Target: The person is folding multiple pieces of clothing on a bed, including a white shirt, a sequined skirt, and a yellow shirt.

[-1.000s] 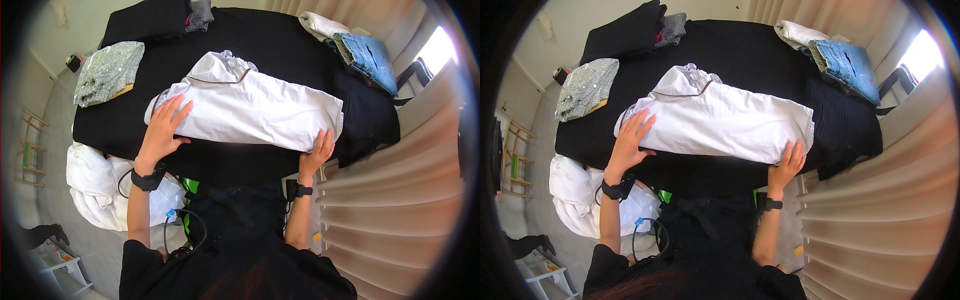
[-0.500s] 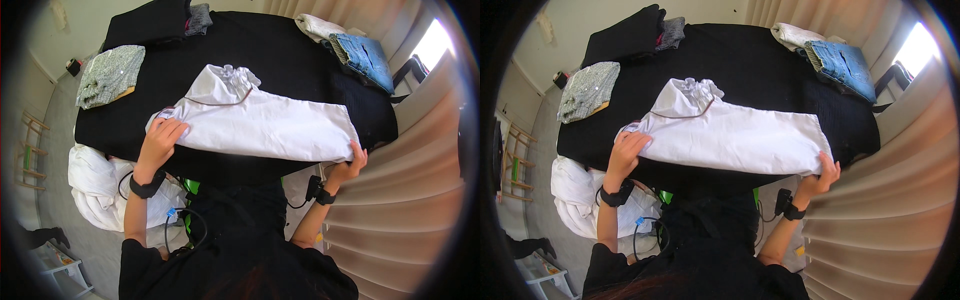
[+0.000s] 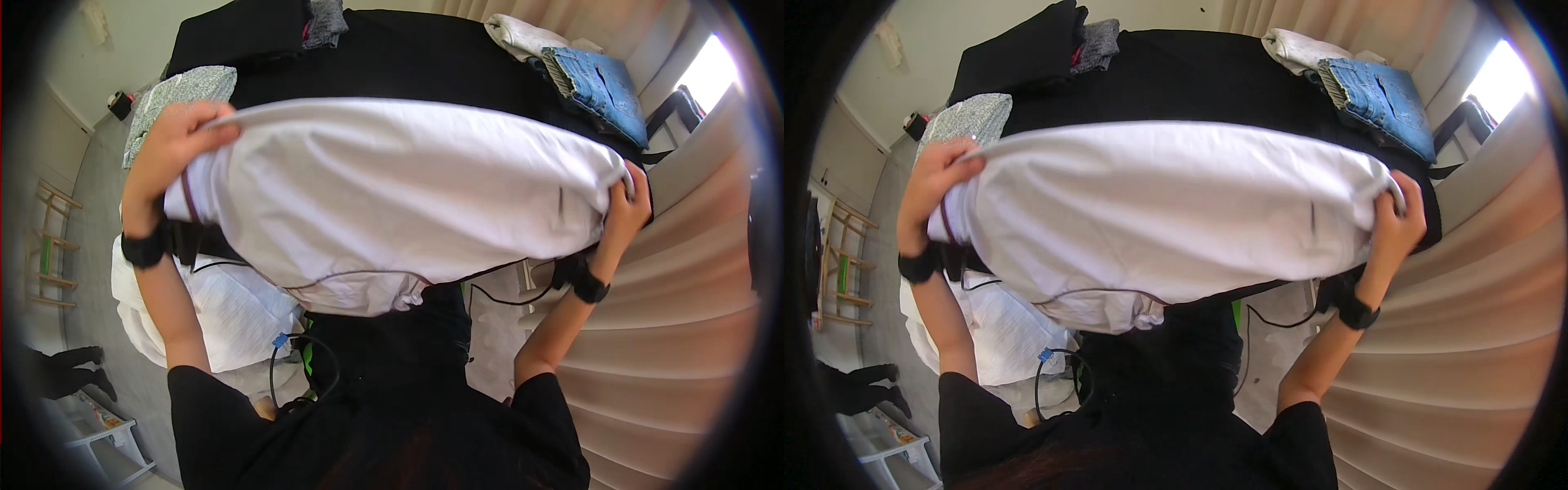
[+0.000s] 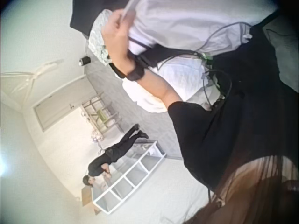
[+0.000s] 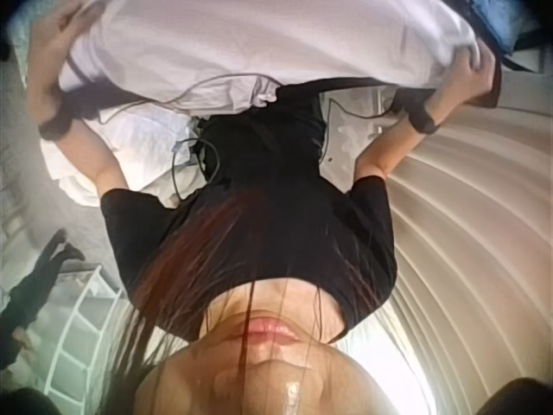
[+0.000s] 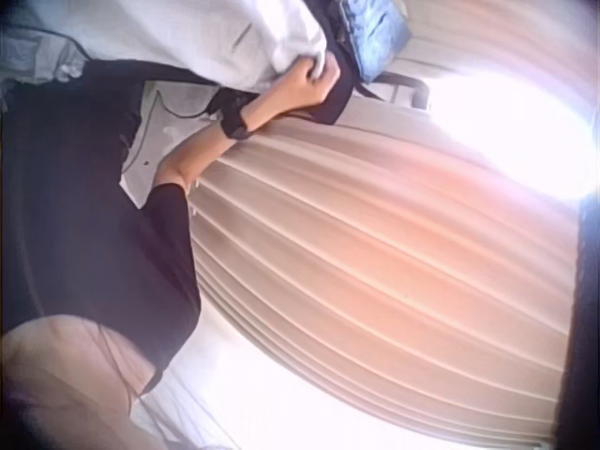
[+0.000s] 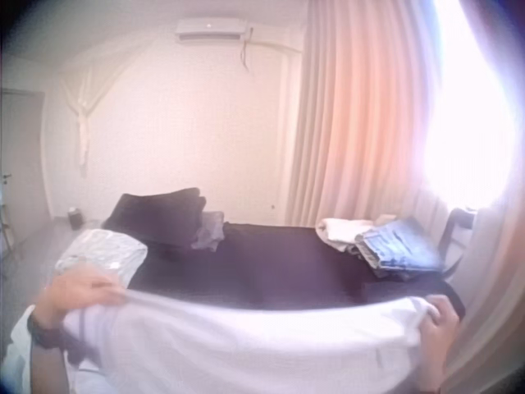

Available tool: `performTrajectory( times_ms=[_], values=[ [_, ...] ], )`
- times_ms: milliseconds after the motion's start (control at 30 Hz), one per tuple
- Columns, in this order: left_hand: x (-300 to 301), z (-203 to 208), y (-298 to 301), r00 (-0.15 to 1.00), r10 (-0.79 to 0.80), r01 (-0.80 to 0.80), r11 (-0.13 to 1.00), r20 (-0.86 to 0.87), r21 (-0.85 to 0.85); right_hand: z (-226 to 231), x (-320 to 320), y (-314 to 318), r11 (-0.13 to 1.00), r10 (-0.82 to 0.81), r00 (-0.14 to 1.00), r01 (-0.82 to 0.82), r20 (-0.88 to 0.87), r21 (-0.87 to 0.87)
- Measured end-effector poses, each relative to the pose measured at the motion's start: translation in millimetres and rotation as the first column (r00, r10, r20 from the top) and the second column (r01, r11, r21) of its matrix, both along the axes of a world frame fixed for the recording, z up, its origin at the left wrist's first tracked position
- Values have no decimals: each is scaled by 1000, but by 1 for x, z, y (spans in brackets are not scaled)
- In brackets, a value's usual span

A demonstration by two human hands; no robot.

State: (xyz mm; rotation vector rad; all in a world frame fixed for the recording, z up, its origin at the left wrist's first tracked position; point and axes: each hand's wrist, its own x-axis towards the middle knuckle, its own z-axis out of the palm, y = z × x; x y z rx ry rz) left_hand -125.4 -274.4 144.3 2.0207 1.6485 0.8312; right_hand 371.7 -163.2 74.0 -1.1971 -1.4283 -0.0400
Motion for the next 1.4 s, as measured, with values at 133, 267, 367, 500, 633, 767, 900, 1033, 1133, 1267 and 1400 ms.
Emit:
performTrajectory(
  times_ms=[133, 267, 367, 500, 633, 767, 900, 1033, 1133, 1267, 1400],
  values=[
    [-22, -37, 70, 988, -19, 30, 997, 154, -68, -10, -13, 55, 951, 146, 979, -100, 141, -293],
    [-23, -73, 72, 975, 135, -93, 970, -178, 226, -41, -19, 57, 998, 29, 937, -5, 348, -70],
    [3, -89, 38, 967, 130, -69, 962, -221, 266, -68, -26, 20, 983, -110, 994, 111, 15, -144],
    [51, -99, 7, 963, 57, 0, 977, -263, 213, -103, -52, -29, 870, -256, 933, 109, -253, -480],
    [84, -107, 2, 951, -17, 70, 985, -309, 160, -110, -71, -33, 911, -242, 923, 109, -299, -398],
    [90, -120, 5, 947, -27, 79, 985, -319, 150, -83, -55, -9, 974, -167, 986, 165, -1, -153],
    [76, -139, 21, 952, 99, -45, 981, -291, 187, -58, -36, 47, 979, 80, 922, -2, 378, -202],
    [64, -157, 28, 963, 126, -61, 962, -236, 268, -62, -31, 79, 942, 208, 740, 24, 639, -335],
    [63, -164, 28, 957, 139, -59, 952, -253, 300, -62, -28, 89, 934, 285, 844, -138, 455, -330],
    [64, -165, 27, 957, 155, -79, 953, -246, 294, -50, -18, 99, 805, 425, 901, -419, -85, -419],
    [64, -165, 28, 955, 163, -82, 949, -248, 305, -40, -8, 107, 706, 388, 878, -479, -281, -521]
  ],
)
